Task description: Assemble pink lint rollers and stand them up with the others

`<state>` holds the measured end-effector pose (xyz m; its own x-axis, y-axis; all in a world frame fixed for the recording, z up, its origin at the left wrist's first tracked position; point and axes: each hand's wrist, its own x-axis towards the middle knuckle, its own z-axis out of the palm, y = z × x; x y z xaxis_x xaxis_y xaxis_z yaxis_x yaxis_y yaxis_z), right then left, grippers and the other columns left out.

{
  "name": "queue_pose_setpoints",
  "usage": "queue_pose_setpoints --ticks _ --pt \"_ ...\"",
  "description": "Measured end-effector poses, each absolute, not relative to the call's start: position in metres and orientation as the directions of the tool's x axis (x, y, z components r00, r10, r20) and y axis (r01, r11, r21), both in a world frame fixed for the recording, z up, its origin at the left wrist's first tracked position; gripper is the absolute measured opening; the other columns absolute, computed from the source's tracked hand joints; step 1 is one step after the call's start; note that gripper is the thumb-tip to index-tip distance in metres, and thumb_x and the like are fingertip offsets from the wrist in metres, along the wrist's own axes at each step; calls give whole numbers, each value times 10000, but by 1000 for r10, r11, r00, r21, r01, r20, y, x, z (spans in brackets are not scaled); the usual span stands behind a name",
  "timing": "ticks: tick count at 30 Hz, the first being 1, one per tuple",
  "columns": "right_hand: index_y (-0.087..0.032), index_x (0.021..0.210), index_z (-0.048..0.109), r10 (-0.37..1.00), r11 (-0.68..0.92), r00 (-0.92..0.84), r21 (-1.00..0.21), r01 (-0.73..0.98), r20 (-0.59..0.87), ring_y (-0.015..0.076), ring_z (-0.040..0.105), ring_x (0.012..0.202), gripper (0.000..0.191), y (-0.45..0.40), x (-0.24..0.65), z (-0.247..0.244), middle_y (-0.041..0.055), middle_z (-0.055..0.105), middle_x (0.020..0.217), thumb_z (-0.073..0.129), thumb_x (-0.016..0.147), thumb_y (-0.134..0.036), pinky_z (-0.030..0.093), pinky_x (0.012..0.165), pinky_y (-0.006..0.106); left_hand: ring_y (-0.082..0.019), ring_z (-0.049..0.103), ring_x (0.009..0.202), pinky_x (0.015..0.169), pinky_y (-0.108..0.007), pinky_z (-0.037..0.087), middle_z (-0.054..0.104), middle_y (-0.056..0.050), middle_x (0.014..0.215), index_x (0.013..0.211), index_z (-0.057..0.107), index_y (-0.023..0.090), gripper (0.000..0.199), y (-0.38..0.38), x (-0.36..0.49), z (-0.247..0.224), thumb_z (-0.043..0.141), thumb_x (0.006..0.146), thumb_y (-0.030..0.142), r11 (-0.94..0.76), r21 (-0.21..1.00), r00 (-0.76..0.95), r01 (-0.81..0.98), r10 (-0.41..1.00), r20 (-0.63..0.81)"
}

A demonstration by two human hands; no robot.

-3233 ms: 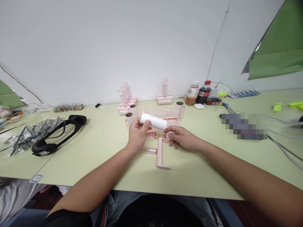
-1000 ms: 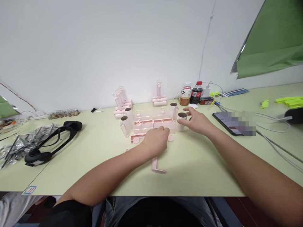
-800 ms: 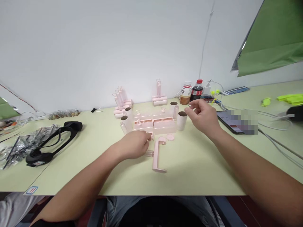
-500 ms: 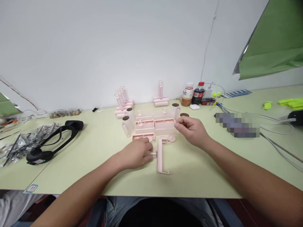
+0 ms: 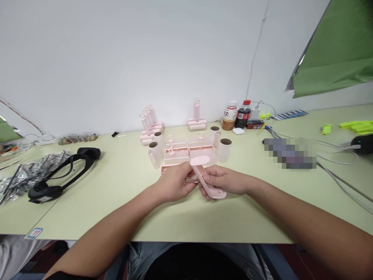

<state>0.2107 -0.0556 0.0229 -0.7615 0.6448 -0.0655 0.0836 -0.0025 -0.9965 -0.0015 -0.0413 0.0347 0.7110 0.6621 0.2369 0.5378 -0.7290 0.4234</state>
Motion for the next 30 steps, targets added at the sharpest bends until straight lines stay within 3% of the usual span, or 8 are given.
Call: queue_pose_setpoints --ticks 6,12,18,23,27,30 --pt "-118 818 608 610 -70 -781 -991 111 -131 84 537 540 455 -57 208 20 30 625 700 560 882 -566 401 505 201 -174 624 746 671 -260 455 693 -37 832 818 656 177 164 -45 1 23 530 741 107 -761 430 768 485 606 206" --pt "-127 832 592 607 -83 -777 -986 143 -163 94 563 553 418 -58 207 17 22 617 701 594 868 -544 428 491 200 -177 646 811 710 -255 465 715 -39 895 855 685 181 212 -43 0 16 518 759 92 -801 425 814 421 541 212" --pt "-129 789 573 657 -6 -745 -988 153 -119 95 542 534 436 -61 205 20 20 601 680 572 874 -557 411 487 209 -175 630 772 701 -256 459 694 -44 834 841 667 175 155 -41 -2 14 533 773 137 -761 445 785 472 592 180" --pt "-146 760 556 769 132 -639 -971 199 -27 100 505 538 432 -62 206 26 19 588 671 527 891 -557 370 497 224 -148 575 700 664 -251 430 636 -18 755 818 625 183 89 -37 -5 12 543 785 191 -680 521 678 516 696 238" --pt "-173 719 563 907 314 -403 -830 461 119 106 433 546 364 -53 219 32 -18 513 622 518 889 -492 305 514 238 -107 474 597 573 -221 369 519 40 665 902 551 195 117 -33 -10 13 556 824 282 -547 666 463 506 824 325" --pt "-188 667 566 937 340 -312 -626 702 159 122 428 572 279 -47 228 34 -26 494 593 557 846 -402 277 539 253 -90 421 556 556 -210 356 479 66 650 1120 506 206 315 -33 -14 17 574 821 281 -565 731 482 383 797 364"
